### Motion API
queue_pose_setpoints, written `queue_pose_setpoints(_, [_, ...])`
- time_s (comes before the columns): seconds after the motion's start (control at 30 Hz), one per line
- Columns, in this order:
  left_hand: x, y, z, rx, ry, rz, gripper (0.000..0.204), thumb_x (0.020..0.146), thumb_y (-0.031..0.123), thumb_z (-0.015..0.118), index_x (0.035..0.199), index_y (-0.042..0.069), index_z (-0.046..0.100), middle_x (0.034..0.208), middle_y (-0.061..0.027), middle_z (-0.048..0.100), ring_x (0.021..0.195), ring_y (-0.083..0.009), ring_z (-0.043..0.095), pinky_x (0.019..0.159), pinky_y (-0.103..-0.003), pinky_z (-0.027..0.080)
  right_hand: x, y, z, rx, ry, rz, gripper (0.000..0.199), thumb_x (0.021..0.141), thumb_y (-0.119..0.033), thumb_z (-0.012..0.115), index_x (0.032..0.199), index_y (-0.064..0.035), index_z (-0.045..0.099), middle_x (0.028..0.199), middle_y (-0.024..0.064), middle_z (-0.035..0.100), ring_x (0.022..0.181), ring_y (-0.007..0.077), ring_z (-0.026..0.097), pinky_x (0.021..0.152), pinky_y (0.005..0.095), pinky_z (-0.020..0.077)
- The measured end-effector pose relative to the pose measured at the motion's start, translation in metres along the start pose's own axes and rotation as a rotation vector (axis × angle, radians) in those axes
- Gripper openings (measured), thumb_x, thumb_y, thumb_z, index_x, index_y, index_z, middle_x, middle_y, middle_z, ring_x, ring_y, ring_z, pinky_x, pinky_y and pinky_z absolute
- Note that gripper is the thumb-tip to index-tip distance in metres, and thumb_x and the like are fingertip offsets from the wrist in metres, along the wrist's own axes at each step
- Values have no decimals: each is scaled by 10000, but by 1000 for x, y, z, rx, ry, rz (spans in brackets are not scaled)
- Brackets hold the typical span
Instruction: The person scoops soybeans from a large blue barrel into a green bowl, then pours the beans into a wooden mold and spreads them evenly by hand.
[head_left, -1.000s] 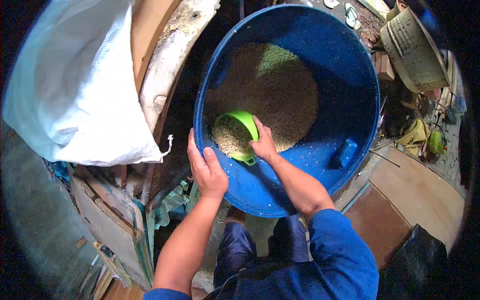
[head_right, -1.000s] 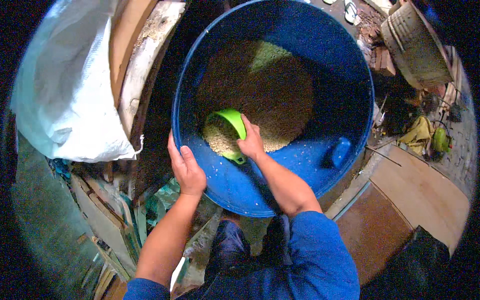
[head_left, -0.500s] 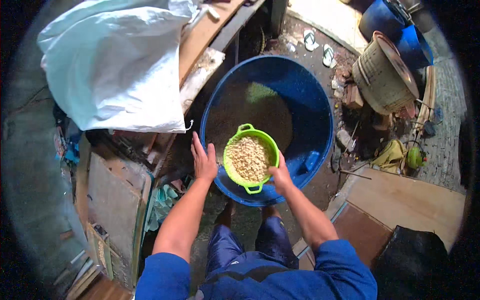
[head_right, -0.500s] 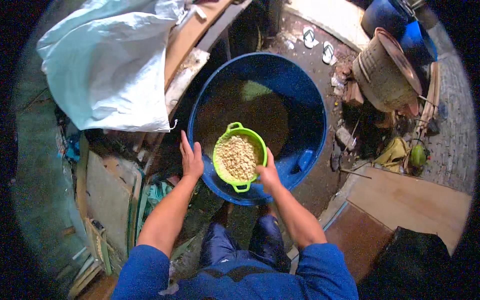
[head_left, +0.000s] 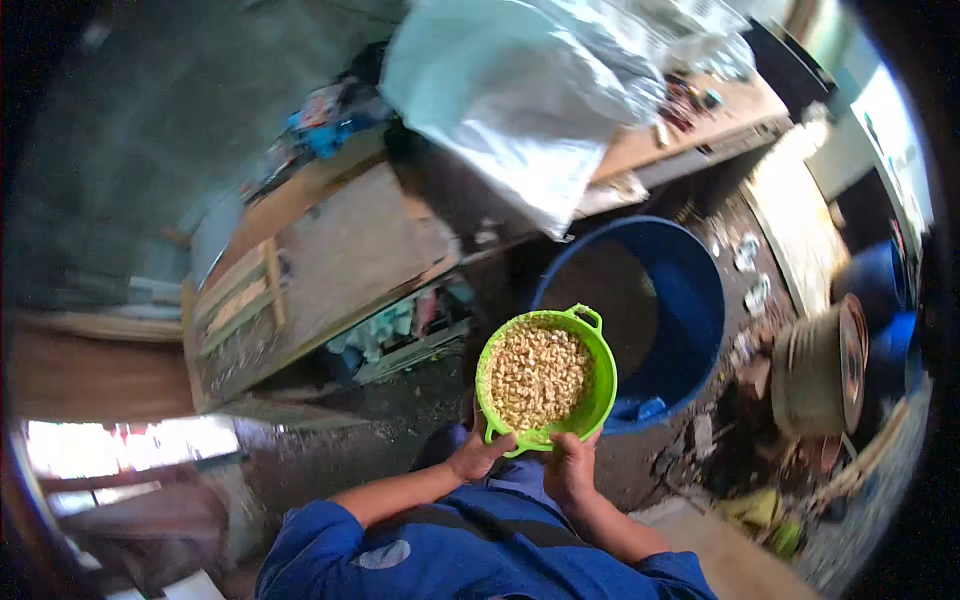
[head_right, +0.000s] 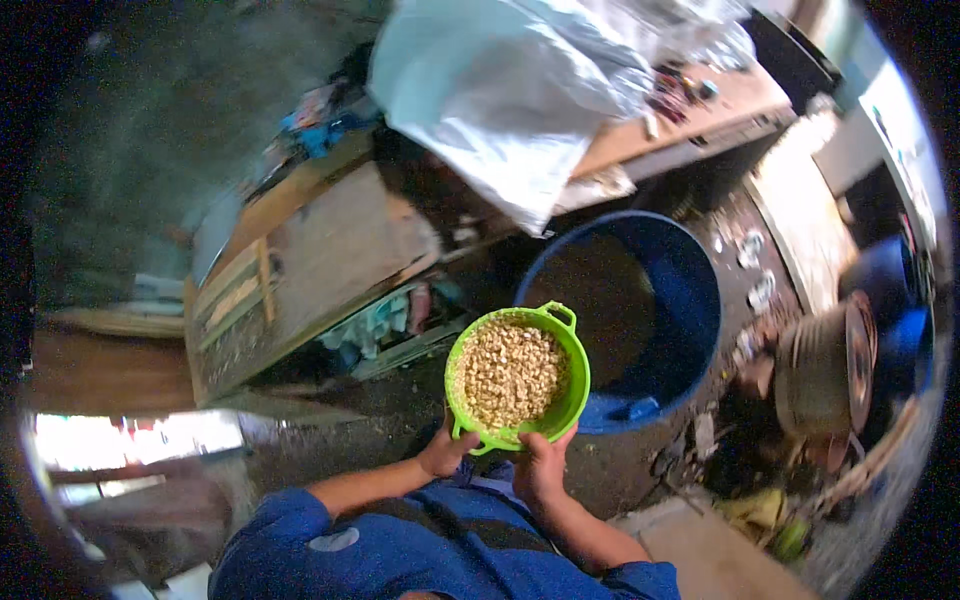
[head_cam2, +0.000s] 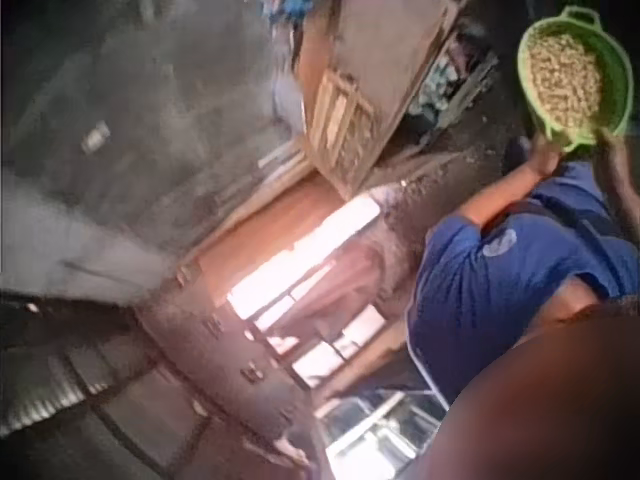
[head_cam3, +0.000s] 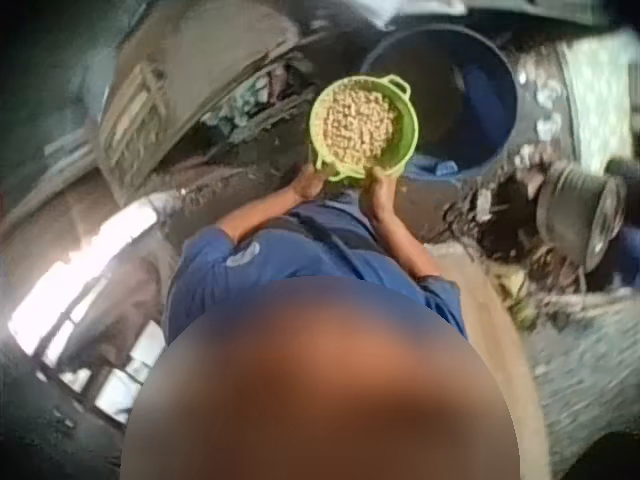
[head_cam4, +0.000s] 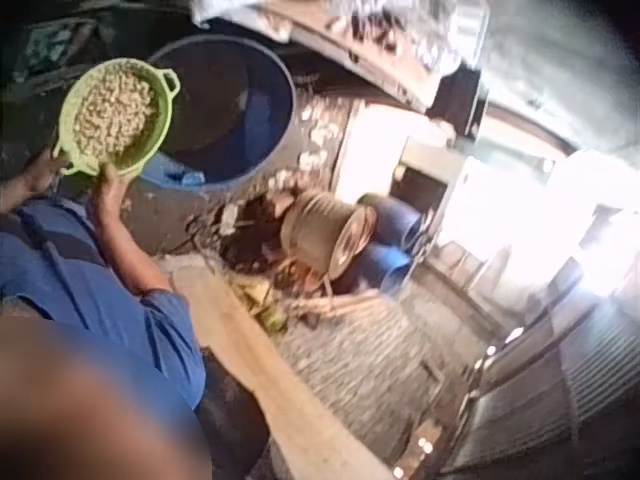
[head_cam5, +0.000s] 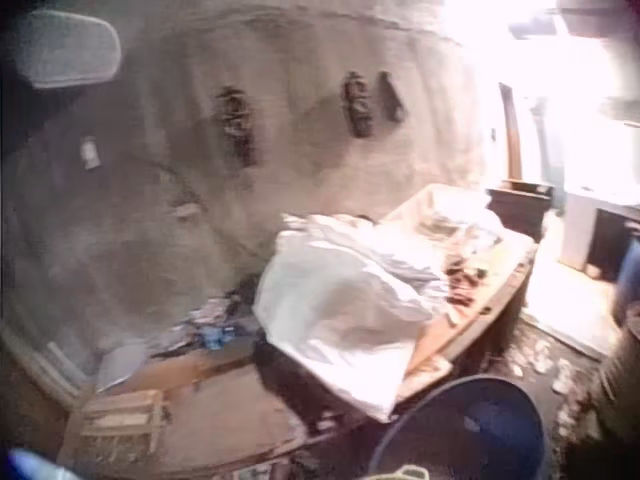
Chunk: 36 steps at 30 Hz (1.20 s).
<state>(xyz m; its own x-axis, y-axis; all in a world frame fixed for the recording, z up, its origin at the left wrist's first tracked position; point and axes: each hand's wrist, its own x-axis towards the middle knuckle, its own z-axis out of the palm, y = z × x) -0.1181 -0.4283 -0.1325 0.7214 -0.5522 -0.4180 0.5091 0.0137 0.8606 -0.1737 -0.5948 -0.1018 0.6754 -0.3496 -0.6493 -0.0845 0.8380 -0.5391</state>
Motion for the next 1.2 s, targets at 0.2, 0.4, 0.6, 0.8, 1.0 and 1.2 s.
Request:
queue_pose_setpoints(0.2, [-41, 40, -24, -217, 272, 129, 886, 907, 84, 644, 1586, 131, 77, 1444, -77, 430, 1309, -195, 444, 1102, -353, 374, -30, 8, 56, -145, -227, 183, 863, 819, 40, 573, 1499, -262, 136, 1419, 121, 373, 1265, 300, 456, 1040, 463, 435])
queue_pose_setpoints(0.4, [-115, 88, -109, -525, 270, 162, 944, 863, 39, 623, 1607, 119, 47, 1536, -82, 357, 1394, -196, 366, 1138, -357, 326, -62, 47, 108, -386, -523, -137, 865, 897, -231, 636, 1558, -175, 80, 1505, 134, 332, 1373, 291, 385, 1114, 469, 355])
queue_pose_setpoints(0.6, [-231, 94, -231, -492, 269, 254, 921, 843, 41, 601, 1614, 120, 103, 1559, -100, 360, 1390, -214, 395, 1129, -362, 321, -70, 114, 198, -552, -900, -328, 1077, 878, -489, 703, 1593, -111, -8, 1566, 172, 256, 1456, 314, 274, 1176, 489, 271])
queue_pose_setpoints(0.8, [-322, 66, -323, -453, 321, 446, 834, 830, 55, 680, 1565, 127, 292, 1553, -166, 376, 1399, -282, 418, 1100, -403, 378, -93, 193, 270, -784, -1195, -107, 1338, 669, -596, 856, 1594, -107, 21, 1596, 196, 205, 1476, 335, 233, 1193, 514, 231])
queue_pose_setpoints(1.0, [-368, 68, -378, 530, 508, 778, 556, 748, 15, 814, 1231, 143, 571, 1514, -313, 371, 1399, -479, 389, 1071, -484, 422, -98, 243, 321, -694, -1197, 107, 1520, 493, -483, 983, 1593, -98, 8, 1595, 175, 209, 1476, 329, 237, 1205, 493, 197])
queue_pose_setpoints(1.2, [-367, 100, -387, -89, 442, 650, 699, 849, 41, 638, 1489, 30, 356, 1458, -186, 485, 1309, -322, 521, 1039, -452, 467, -45, 260, 362, -1010, -1472, 44, 1570, 406, -518, 992, 1574, -30, 62, 1585, 149, 230, 1467, 288, 250, 1208, 441, 196])
